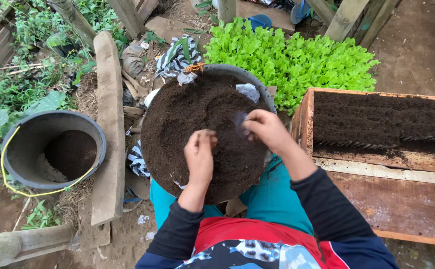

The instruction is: The person sits on a chair and repeatedly scoops soil from a large black basin into small plastic bags. They fold the top of each bag to seal it and place the finished packets into a wooden tray to their right.

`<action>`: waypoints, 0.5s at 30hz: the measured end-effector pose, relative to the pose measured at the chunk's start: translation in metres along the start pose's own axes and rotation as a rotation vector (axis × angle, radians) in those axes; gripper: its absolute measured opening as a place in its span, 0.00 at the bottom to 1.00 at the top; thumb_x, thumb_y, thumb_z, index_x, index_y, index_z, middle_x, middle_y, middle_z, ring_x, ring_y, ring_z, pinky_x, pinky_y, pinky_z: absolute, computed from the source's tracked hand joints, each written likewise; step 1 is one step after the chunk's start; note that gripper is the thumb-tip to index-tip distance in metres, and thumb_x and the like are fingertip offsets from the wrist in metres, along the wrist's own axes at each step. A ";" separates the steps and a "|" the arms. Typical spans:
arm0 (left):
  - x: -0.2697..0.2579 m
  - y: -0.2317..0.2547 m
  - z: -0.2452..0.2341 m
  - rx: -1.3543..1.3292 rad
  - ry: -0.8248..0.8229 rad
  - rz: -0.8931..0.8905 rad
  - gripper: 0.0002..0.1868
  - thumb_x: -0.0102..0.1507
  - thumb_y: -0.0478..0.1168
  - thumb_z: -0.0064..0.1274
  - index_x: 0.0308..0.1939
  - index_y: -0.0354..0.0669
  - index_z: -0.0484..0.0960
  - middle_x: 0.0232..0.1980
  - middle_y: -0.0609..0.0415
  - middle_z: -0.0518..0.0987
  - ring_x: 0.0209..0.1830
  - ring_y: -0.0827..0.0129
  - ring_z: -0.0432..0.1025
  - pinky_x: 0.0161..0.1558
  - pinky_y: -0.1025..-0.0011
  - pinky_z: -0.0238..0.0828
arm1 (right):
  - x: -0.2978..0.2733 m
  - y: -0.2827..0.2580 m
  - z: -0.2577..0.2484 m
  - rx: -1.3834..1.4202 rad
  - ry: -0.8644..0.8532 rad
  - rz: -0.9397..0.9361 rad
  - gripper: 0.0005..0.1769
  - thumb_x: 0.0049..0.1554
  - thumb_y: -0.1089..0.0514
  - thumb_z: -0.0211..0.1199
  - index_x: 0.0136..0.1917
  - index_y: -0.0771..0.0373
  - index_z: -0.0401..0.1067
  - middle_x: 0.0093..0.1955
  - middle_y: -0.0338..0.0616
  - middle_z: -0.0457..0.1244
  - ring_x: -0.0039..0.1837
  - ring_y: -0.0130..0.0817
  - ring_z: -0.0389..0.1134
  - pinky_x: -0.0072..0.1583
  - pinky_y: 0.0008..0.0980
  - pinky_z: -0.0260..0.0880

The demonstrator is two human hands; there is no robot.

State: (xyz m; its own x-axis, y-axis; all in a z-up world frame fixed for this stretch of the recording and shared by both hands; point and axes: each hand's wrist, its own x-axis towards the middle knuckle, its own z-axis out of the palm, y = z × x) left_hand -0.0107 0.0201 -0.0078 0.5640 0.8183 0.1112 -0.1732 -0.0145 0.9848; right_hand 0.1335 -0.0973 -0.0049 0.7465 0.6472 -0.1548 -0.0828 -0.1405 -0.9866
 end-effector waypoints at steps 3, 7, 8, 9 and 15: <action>0.001 -0.025 0.012 -0.125 -0.231 -0.203 0.21 0.60 0.48 0.52 0.48 0.36 0.74 0.40 0.50 0.73 0.41 0.71 0.65 0.43 0.73 0.67 | -0.014 -0.002 -0.006 0.382 0.051 0.107 0.05 0.50 0.65 0.59 0.42 0.65 0.67 0.31 0.45 0.63 0.30 0.29 0.67 0.29 0.20 0.67; -0.011 -0.015 0.024 -0.260 -0.381 -0.444 0.23 0.57 0.44 0.56 0.50 0.33 0.69 0.39 0.55 0.74 0.36 0.76 0.71 0.37 0.82 0.72 | -0.033 -0.009 -0.004 0.483 0.019 0.116 0.04 0.50 0.65 0.59 0.41 0.64 0.67 0.29 0.43 0.61 0.29 0.29 0.64 0.27 0.21 0.63; -0.012 -0.014 0.026 -0.314 -0.400 -0.439 0.17 0.56 0.38 0.56 0.45 0.34 0.72 0.35 0.54 0.77 0.33 0.74 0.73 0.35 0.82 0.73 | -0.033 -0.005 -0.004 0.486 0.027 0.122 0.05 0.50 0.65 0.60 0.42 0.63 0.67 0.29 0.41 0.60 0.29 0.28 0.63 0.26 0.20 0.60; -0.013 -0.013 0.028 -0.369 -0.419 -0.435 0.10 0.56 0.33 0.56 0.40 0.35 0.75 0.32 0.52 0.79 0.31 0.72 0.76 0.33 0.82 0.74 | -0.034 0.000 -0.005 0.490 0.036 0.128 0.06 0.50 0.65 0.61 0.43 0.62 0.67 0.29 0.39 0.59 0.28 0.27 0.61 0.26 0.19 0.58; -0.006 -0.034 0.021 -0.105 -0.323 -0.228 0.04 0.59 0.32 0.51 0.29 0.38 0.78 0.18 0.54 0.73 0.20 0.79 0.68 0.24 0.85 0.64 | -0.045 -0.012 0.004 -0.200 0.251 -0.212 0.10 0.47 0.59 0.66 0.45 0.57 0.75 0.32 0.36 0.64 0.35 0.19 0.61 0.35 0.17 0.60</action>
State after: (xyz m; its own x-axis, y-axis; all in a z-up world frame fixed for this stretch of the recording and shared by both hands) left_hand 0.0082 0.0037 -0.0388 0.8193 0.5707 -0.0561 -0.0860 0.2191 0.9719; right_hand 0.0979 -0.1220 0.0141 0.8736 0.4777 0.0931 0.2027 -0.1831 -0.9620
